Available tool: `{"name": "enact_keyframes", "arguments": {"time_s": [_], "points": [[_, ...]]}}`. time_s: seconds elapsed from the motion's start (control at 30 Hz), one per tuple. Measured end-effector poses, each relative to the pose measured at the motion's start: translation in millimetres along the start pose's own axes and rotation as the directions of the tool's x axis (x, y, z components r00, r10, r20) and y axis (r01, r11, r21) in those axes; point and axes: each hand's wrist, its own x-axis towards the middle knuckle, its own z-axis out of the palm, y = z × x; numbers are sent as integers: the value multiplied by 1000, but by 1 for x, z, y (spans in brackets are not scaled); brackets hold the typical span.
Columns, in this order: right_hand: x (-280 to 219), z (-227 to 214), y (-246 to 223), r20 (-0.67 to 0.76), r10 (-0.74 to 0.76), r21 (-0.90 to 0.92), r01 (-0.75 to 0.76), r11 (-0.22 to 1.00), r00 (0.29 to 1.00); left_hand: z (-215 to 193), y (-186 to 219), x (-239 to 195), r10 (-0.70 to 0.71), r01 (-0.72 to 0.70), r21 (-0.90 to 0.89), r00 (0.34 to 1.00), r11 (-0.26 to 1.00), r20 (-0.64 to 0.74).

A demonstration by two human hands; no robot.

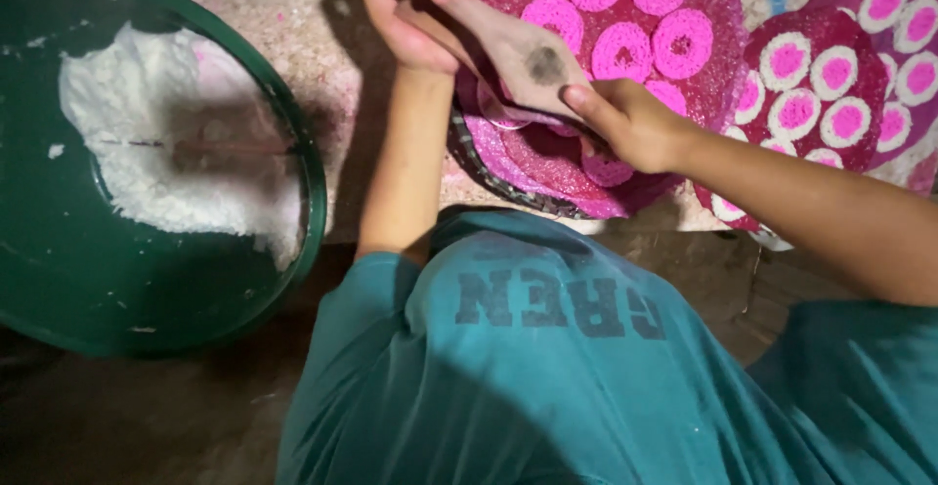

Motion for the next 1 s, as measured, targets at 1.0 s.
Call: {"name": "enact_keyframes", "arguments": {"time_s": [1.0], "points": [[123, -179, 278, -852, -173, -24, 294, 956, 494, 67, 3, -106, 86, -27, 920, 994, -390, 66]]}}
